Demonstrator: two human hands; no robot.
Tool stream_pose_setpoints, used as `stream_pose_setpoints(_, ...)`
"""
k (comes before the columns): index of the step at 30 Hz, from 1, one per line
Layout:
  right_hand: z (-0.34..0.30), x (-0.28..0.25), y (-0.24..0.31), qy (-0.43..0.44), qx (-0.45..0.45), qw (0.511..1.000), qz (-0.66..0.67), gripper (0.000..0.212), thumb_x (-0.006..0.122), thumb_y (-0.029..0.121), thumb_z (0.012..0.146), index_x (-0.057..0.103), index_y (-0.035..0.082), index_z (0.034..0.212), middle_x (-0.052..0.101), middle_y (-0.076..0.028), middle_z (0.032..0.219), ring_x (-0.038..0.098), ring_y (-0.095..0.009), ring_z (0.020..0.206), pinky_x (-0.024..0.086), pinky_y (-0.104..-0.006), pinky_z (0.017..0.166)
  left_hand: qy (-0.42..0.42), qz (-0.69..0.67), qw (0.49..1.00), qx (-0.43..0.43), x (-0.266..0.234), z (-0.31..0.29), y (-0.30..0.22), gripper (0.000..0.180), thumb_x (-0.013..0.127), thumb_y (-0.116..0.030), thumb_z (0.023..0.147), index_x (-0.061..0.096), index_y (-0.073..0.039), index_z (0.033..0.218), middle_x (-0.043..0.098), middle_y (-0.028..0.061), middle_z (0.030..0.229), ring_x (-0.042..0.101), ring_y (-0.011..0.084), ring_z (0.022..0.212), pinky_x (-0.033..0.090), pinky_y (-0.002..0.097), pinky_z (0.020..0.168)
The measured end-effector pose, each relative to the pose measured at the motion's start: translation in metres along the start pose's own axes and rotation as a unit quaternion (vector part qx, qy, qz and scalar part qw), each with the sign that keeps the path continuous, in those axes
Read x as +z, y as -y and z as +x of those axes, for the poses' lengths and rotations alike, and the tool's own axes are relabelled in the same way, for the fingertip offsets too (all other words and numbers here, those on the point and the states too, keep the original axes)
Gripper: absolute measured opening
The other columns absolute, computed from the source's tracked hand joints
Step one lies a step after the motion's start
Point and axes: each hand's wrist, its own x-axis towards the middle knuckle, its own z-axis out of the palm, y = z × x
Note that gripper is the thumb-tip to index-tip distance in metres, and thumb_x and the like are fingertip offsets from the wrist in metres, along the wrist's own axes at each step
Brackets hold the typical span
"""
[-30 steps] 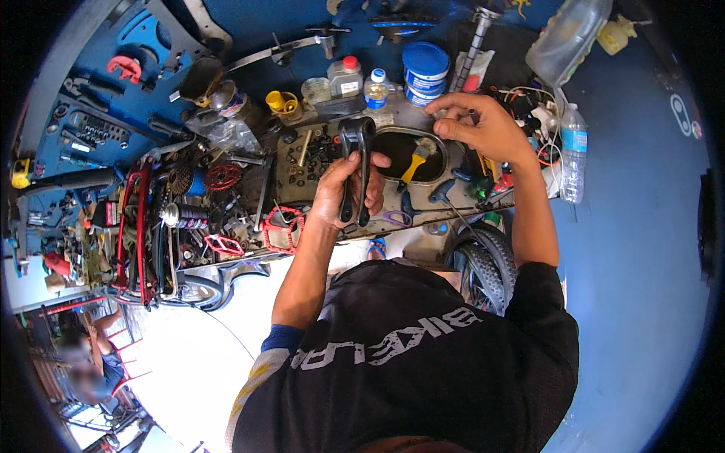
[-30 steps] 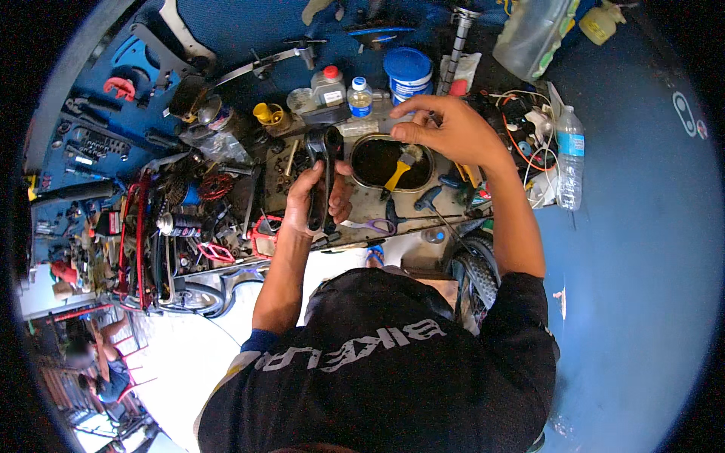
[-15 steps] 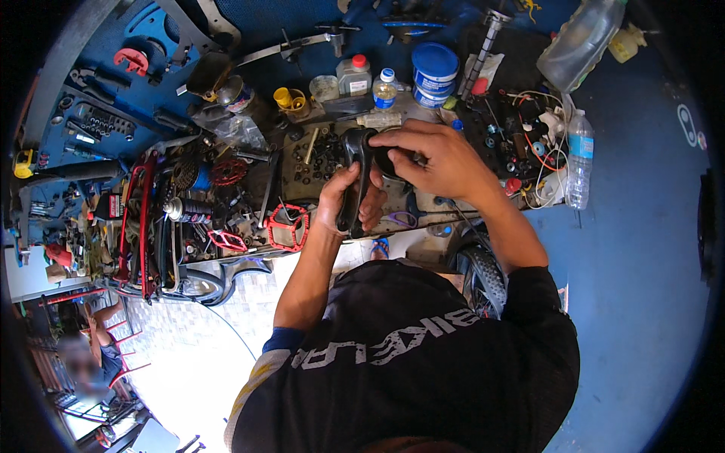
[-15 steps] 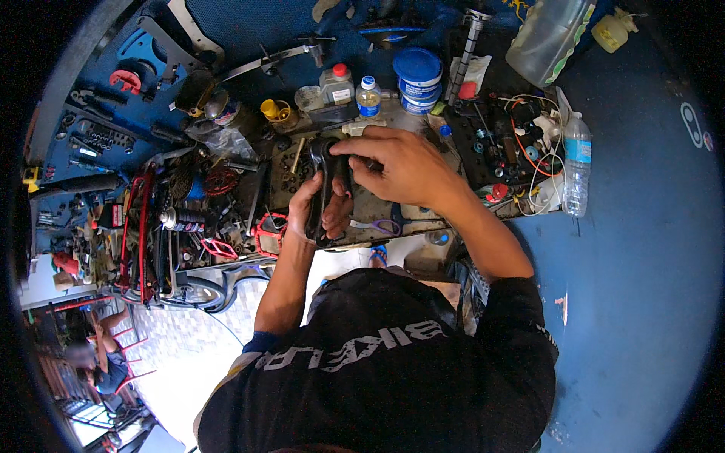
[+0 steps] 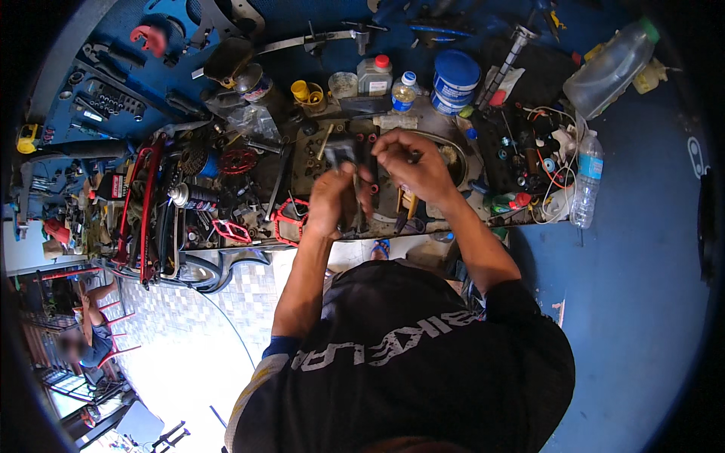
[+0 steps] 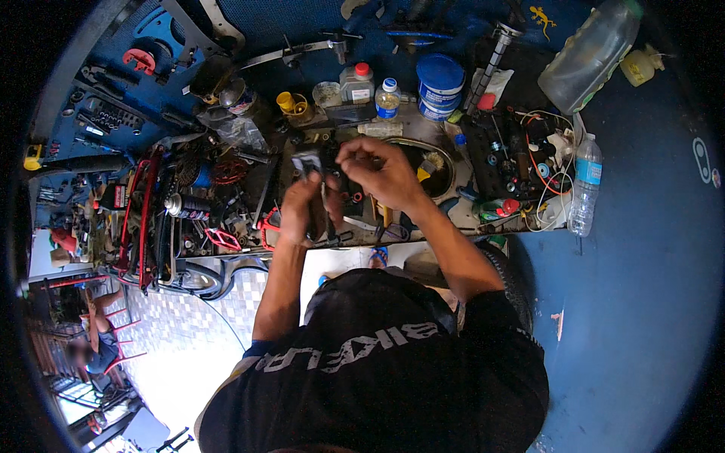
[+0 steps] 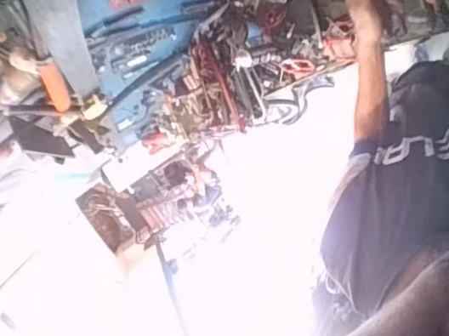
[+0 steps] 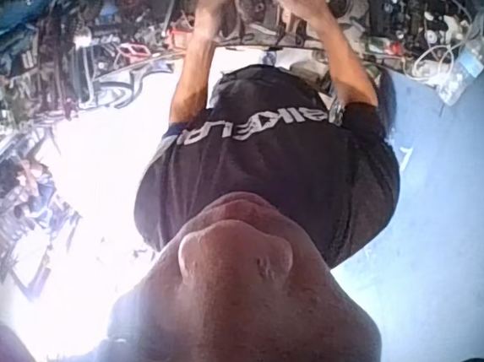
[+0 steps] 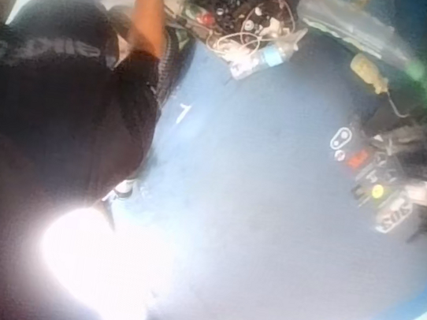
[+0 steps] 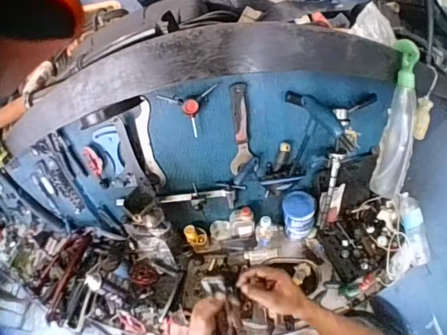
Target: The person retrieves a bicycle chain and pliers from a cluttered workbench, then uses the pliers to cut and adjust the chain while working on a bicycle mounted on a stand. The person repeatedly handles the chain and tools, making adjustments to the chain length and alignment.
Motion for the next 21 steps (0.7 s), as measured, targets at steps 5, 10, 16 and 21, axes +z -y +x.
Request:
stream_pose_setpoints(5,-0.002,-0.011,0.018,-0.057,0.082,0.992,0.072,0.021,0.074,0.019,0.097,0.068,0.004,0.11,0.062,0.002,0.08,0.049,-0.003,0.053,0.037,-0.0213,0.047,-0.116,0.349,0.924,0.103,-0.02,-0.004,-0.023,0.028,0.058,-0.031,0.107,0.063,-0.003,0.112,0.064,0.0023,0.08,0.058,0.0135,0.069,0.047,0.0302,0.064)
stream_pose_setpoints(10,0.005,0.0,0.026,-0.089,0.052,0.995,0.005,0.019,0.071,0.016,0.099,0.065,0.001,0.11,0.057,0.002,0.076,0.044,-0.002,0.049,0.038,-0.022,0.046,-0.118,0.513,0.829,0.188,0.015,-0.014,-0.031,0.025,0.06,-0.022,0.103,0.051,0.0,0.11,0.069,0.0255,0.091,0.07,0.0467,0.09,0.05,0.0489,0.071)
stream_pose_setpoints(16,0.003,0.006,0.035,-0.081,0.069,0.994,0.009,0.028,0.079,0.03,0.094,0.066,0.006,0.092,0.057,0.003,0.065,0.049,-0.005,0.05,0.036,-0.0237,0.045,-0.138,0.538,0.806,0.204,0.008,-0.016,-0.033,0.03,0.062,-0.02,0.103,0.051,0.0,0.122,0.069,0.0222,0.097,0.065,0.0409,0.085,0.05,0.0424,0.078)
stream_pose_setpoints(21,0.009,0.008,0.039,0.038,-0.058,0.936,-0.345,0.043,0.082,0.045,0.089,0.064,0.006,0.084,0.058,0.001,0.065,0.052,-0.007,0.049,0.04,-0.0271,0.046,-0.13,0.538,0.796,0.244,-0.007,-0.008,-0.03,0.033,0.068,-0.016,0.097,0.047,0.0,0.116,0.07,0.0268,0.095,0.067,0.0482,0.083,0.05,0.0509,0.07)
